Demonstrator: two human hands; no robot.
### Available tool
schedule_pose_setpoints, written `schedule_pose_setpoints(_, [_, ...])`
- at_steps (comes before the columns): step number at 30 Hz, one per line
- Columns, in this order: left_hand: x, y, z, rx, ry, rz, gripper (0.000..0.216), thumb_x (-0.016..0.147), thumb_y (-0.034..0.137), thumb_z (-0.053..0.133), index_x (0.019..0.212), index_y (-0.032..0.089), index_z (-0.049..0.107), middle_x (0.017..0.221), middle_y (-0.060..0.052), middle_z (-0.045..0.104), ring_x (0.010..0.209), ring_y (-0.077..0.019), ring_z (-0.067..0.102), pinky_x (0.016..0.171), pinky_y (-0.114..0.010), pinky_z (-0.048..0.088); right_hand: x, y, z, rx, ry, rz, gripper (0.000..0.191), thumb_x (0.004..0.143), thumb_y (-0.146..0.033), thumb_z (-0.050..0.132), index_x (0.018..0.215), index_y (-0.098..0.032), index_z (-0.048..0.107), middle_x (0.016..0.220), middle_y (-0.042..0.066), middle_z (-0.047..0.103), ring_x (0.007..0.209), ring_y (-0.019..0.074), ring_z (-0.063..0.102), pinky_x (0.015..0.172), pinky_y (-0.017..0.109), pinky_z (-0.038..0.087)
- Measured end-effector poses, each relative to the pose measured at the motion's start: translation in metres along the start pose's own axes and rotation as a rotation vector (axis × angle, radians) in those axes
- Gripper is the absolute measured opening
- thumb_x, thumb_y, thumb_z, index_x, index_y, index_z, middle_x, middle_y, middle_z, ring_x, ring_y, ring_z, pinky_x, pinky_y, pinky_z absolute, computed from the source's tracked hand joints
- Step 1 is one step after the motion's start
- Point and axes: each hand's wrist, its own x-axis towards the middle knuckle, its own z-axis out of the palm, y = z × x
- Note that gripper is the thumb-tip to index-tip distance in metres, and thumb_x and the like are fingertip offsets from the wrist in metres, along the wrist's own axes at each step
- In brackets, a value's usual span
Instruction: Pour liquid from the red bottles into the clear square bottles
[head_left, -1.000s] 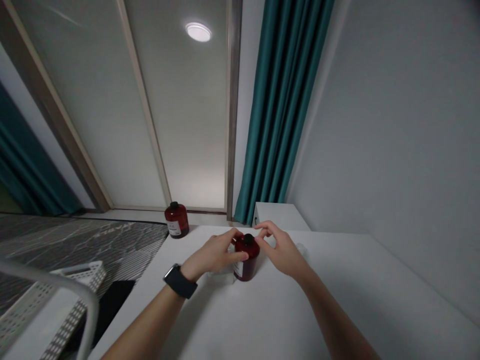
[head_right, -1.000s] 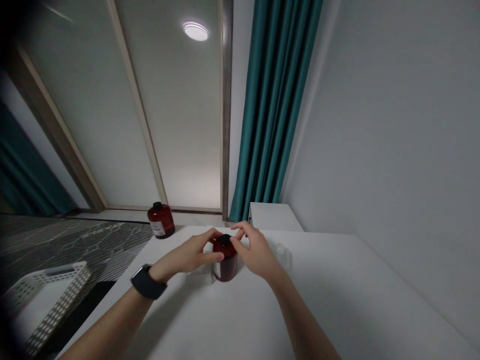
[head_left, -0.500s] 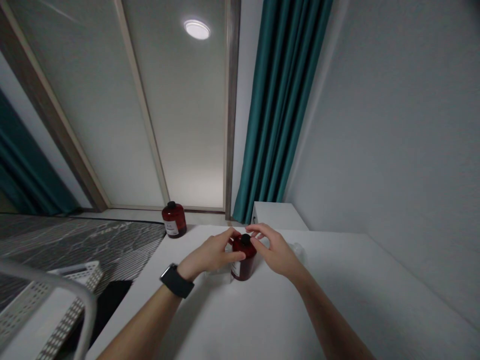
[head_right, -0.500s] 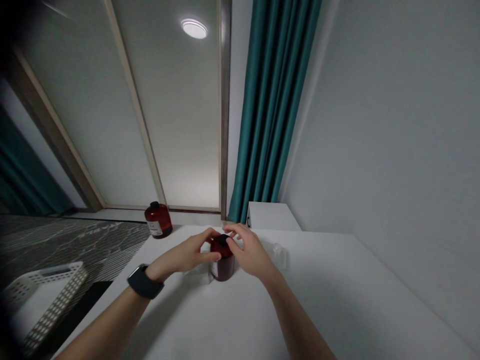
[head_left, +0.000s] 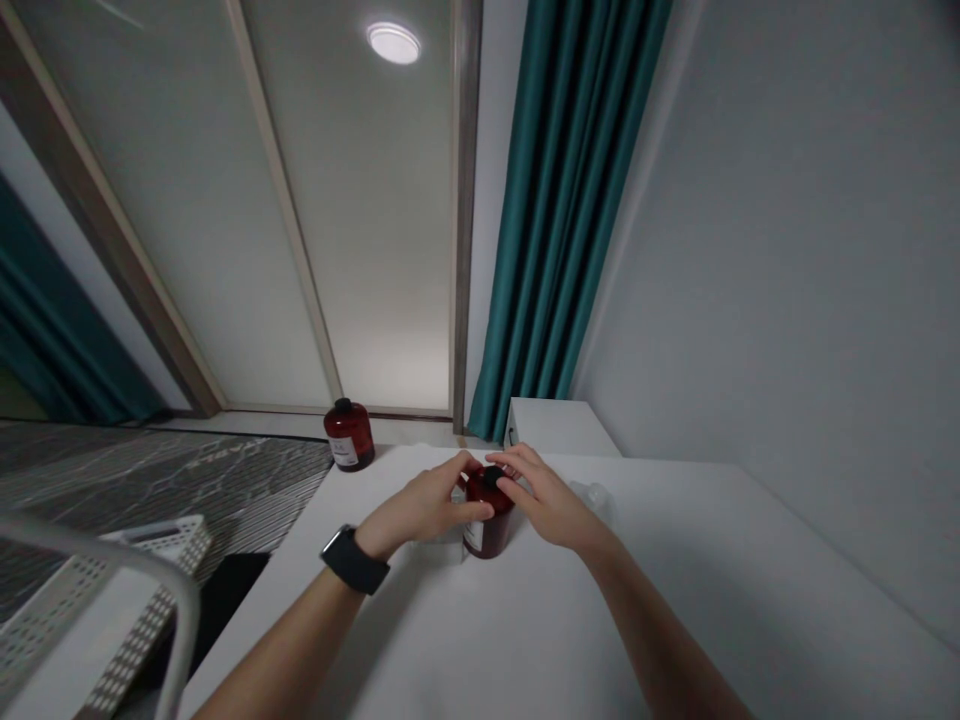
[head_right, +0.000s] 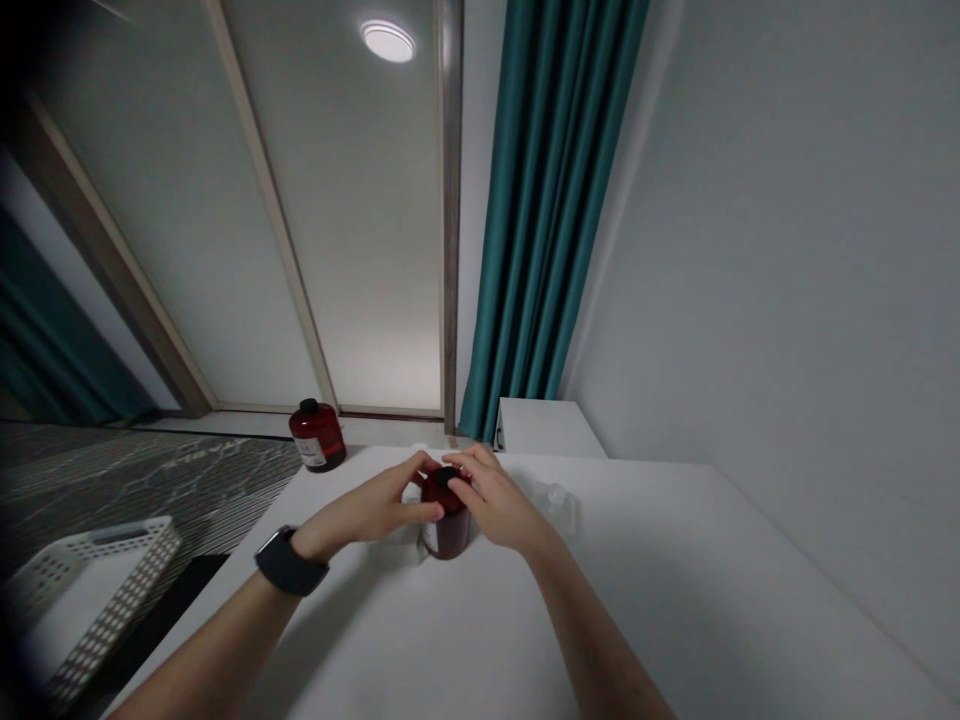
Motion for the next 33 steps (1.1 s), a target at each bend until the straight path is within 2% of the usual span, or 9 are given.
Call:
schedule_pose_setpoints(4, [0.0,0.001,0.0,-0.009,-0.006,-0.002,0.041,0.085,0.045,0.068,0.117,0.021,0.057,0.11,-0.007,0.07,0.097,-0.0242,0.066,0.089,-0.034,0.05,0.0,0.0,0.0,0.007,0.005,-0.002,0.024,0.095,-0.012,0.048,0.111,-0.023,0.062,0.109,0.006,0.057,0.108,0.021,0.056,0.099,0.039,0.044])
schedule_pose_setpoints(10, [-0.002,0.005,-0.001,0.036,0.009,-0.022,0.037,0.086,0.047,0.066,0.112,0.021,0.058,0.106,-0.006,0.071,0.094,-0.0246,0.066,0.087,-0.035,0.05,-0.001,-0.004,0.013,-0.031,0.143,0.05,0.009,0.091,-0.013,0.054,0.094,-0.021,0.056,0.098,0.004,0.054,0.099,0.0222,0.052,0.091,0.038,0.045])
schedule_pose_setpoints(12, [-0.001,0.004,-0.001,0.027,-0.002,-0.019,0.039,0.086,0.048,0.067,0.113,0.022,0.058,0.107,-0.006,0.071,0.095,-0.0245,0.066,0.088,-0.035,0.05,-0.001,-0.004,0.013,-0.024,0.142,0.049,0.01,0.091,-0.013,0.055,0.096,-0.022,0.057,0.098,0.004,0.054,0.099,0.0221,0.052,0.09,0.038,0.045])
schedule_pose_setpoints(17, [0.001,0.0,-0.002,-0.012,-0.022,-0.006,0.04,0.085,0.046,0.068,0.113,0.021,0.056,0.109,-0.006,0.07,0.097,-0.0242,0.065,0.089,-0.034,0.049,-0.002,-0.004,0.005,0.026,0.042,0.038,0.028,0.094,-0.012,0.05,0.118,-0.023,0.058,0.106,0.005,0.055,0.105,0.0214,0.053,0.097,0.039,0.044])
schedule_pose_setpoints(26, [-0.003,0.012,-0.002,0.137,-0.002,-0.042,0.032,0.086,0.043,0.066,0.108,0.022,0.055,0.105,-0.005,0.07,0.093,-0.026,0.066,0.082,-0.035,0.05,-0.002,-0.011,0.013,-0.045,0.092,0.052,0.02,0.093,-0.009,0.049,0.104,-0.023,0.057,0.105,0.006,0.053,0.103,0.0231,0.051,0.092,0.039,0.046])
schedule_pose_setpoints(33, [-0.003,0.015,-0.003,0.169,-0.003,-0.037,0.032,0.085,0.045,0.064,0.106,0.023,0.053,0.105,-0.006,0.07,0.092,-0.0271,0.067,0.078,-0.034,0.051,-0.004,-0.015,0.015,-0.074,0.091,0.078,0.018,0.096,-0.012,0.046,0.105,-0.023,0.055,0.105,0.006,0.051,0.102,0.0239,0.05,0.092,0.041,0.046])
